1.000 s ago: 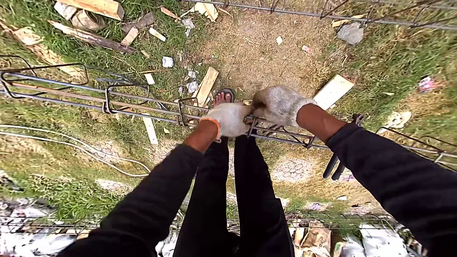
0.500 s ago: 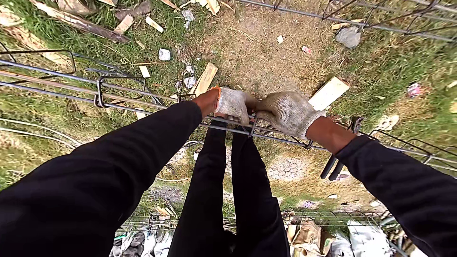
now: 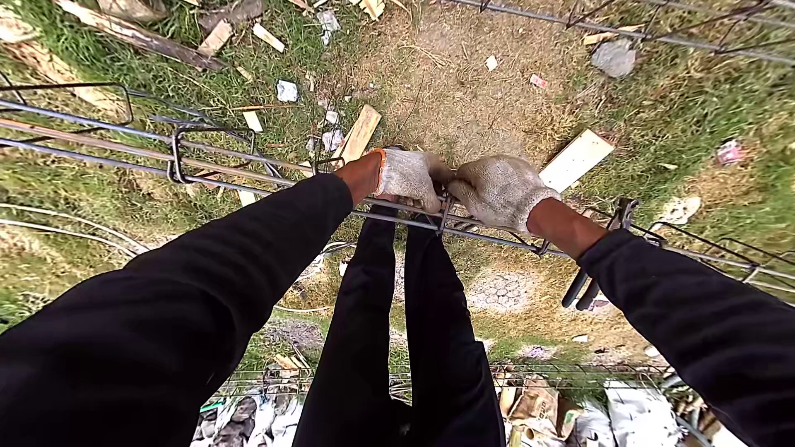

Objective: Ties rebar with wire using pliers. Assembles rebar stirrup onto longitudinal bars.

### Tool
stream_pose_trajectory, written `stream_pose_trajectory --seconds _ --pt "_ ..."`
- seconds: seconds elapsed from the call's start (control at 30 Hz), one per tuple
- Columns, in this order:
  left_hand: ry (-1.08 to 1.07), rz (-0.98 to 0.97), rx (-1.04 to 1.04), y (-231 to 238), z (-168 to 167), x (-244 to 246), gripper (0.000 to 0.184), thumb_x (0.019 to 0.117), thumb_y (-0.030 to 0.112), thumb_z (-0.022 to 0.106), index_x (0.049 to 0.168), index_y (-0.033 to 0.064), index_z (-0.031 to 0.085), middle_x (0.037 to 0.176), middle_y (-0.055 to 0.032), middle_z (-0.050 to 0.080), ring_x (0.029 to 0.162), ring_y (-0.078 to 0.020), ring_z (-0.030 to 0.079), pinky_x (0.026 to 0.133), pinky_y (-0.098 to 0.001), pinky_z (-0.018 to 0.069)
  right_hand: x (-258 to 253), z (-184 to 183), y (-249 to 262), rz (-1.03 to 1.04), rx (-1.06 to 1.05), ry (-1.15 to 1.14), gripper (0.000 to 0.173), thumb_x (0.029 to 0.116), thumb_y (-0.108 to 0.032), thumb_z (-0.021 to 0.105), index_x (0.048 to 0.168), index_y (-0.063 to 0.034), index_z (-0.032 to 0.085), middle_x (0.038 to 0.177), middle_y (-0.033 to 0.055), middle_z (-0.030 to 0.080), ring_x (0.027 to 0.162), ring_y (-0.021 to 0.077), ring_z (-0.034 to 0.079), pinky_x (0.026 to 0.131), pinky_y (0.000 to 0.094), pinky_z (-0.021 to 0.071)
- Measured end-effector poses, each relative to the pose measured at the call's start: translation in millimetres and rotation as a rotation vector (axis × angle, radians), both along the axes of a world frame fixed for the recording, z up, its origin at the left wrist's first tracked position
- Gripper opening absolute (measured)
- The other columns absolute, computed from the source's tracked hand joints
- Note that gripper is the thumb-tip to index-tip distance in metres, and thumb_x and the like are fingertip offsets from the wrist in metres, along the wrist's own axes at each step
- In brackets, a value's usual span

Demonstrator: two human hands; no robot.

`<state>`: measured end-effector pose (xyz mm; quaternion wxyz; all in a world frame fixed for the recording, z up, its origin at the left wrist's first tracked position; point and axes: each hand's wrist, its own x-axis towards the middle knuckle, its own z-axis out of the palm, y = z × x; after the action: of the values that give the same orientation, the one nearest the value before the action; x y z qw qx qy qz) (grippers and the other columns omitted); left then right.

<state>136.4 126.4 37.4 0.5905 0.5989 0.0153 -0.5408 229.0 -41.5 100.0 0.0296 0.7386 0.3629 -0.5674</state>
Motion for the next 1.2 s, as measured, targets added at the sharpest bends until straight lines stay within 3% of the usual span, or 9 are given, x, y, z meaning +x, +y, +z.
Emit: stream_pose_trajectory --seconds 0.23,0.37,0.47,0.57,0.63,0.77,0.97,1.1,1.2 --pt "-0.054 0.002 -0.051 1.4 0.9 -4.7 0.038 0.0801 0.011 0.083 0.117 0.0185 0.074 0.093 -0.0024 0.074 0.069 -0.0112 0.067 0.058 -0.0305 0.0563 -9.0 -5.4 -0.5 -0.565 -0.293 0.175 0.036 0.0965 -0.037 0.055 0.072 -0.0137 0.067 0.069 0.0045 0.066 0.063 0.0198 0.063 0.058 0.0471 0.0498" --pt "-0.016 -0.027 -0.039 2.0 -1.3 -4.5 0.05 0.0811 0.011 0.081 0.128 0.0195 0.069 0.098 -0.0036 0.073 0.074 -0.0119 0.067 0.062 -0.0322 0.0569 14.5 16.7 -13.9 -0.265 -0.007 0.037 0.047 0.105 -0.05 0.042 0.09 -0.015 0.069 0.078 0.0055 0.066 0.073 0.0241 0.066 0.064 0.054 0.0505" --pt "0.02 0.004 -0.037 1.4 0.9 -5.8 0.048 0.0812 0.01 0.081 0.127 0.0173 0.07 0.099 -0.005 0.073 0.075 -0.0137 0.068 0.063 -0.0328 0.0574 19.0 23.6 -20.4 -0.006 0.287 -0.001 0.04 0.0967 -0.023 0.057 0.136 -0.0213 0.063 0.128 0.0058 0.067 0.107 0.0268 0.07 0.083 0.056 0.0581" --pt "-0.017 -0.002 0.007 2.7 -0.3 -6.4 0.037 0.0787 0.016 0.084 0.113 0.0148 0.072 0.095 -0.0039 0.073 0.076 -0.0134 0.068 0.067 -0.0342 0.0568 19.5 13.6 -11.9 0.307 0.353 0.087 0.067 0.0774 -0.024 0.078 0.141 -0.0314 0.059 0.15 0.0004 0.054 0.11 0.0282 0.067 0.08 0.0546 0.0577" --pt "-0.023 -0.006 0.014 2.1 -6.2 -8.5 0.04 0.0772 0.017 0.084 0.115 0.0166 0.072 0.096 -0.0029 0.074 0.074 -0.0132 0.068 0.064 -0.0348 0.0571 18.3 5.2 -8.5 0.453 0.372 0.087 0.054 0.0821 -0.033 0.079 0.134 -0.0277 0.063 0.153 -0.0007 0.052 0.104 0.0335 0.067 0.075 0.0575 0.0554" --pt "-0.003 -0.009 0.007 2.1 -7.2 -6.0 0.035 0.0795 0.016 0.084 0.113 0.0149 0.073 0.096 -0.0027 0.075 0.074 -0.0125 0.07 0.064 -0.033 0.0586 20.2 -2.7 -3.2 0.634 0.453 0.046 0.018 0.0959 -0.023 0.069 0.113 -0.0157 0.069 0.136 0.0056 0.063 0.093 0.036 0.067 0.068 0.0544 0.0515" --pt "-0.061 -0.028 0.0 3.0 -3.5 -4.2 0.031 0.0825 0.018 0.083 0.112 0.018 0.074 0.097 -0.001 0.074 0.079 -0.0113 0.069 0.068 -0.033 0.0584 21.6 3.4 15.5 0.793 0.417 0.038 0.011 0.0856 -0.014 0.076 0.093 -0.0109 0.07 0.095 0.0126 0.066 0.095 0.0382 0.063 0.078 0.0577 0.0451" --pt "-0.029 0.012 -0.068 6.6 -4.2 -1.0 0.033 0.0814 0.011 0.081 0.113 0.0153 0.074 0.098 -0.0021 0.074 0.082 -0.0118 0.069 0.071 -0.0333 0.0583 14.4 3.5 17.9 0.34 0.07 0.084 0.038 0.103 -0.037 0.049 0.075 -0.0144 0.062 0.072 0.0062 0.061 0.072 0.0272 0.065 0.062 0.0528 0.0492" --pt "-0.089 0.023 -0.088 4.7 -2.5 -0.4 0.032 0.0802 0.01 0.081 0.111 0.015 0.074 0.099 -0.0013 0.074 0.088 -0.0117 0.069 0.081 -0.0352 0.0576 17.5 -3.2 22.2 -0.14 -0.307 0.29 0.035 0.0977 -0.037 0.056 0.077 -0.0133 0.071 0.073 0.0043 0.068 0.067 0.0199 0.065 0.063 0.0486 0.0526"
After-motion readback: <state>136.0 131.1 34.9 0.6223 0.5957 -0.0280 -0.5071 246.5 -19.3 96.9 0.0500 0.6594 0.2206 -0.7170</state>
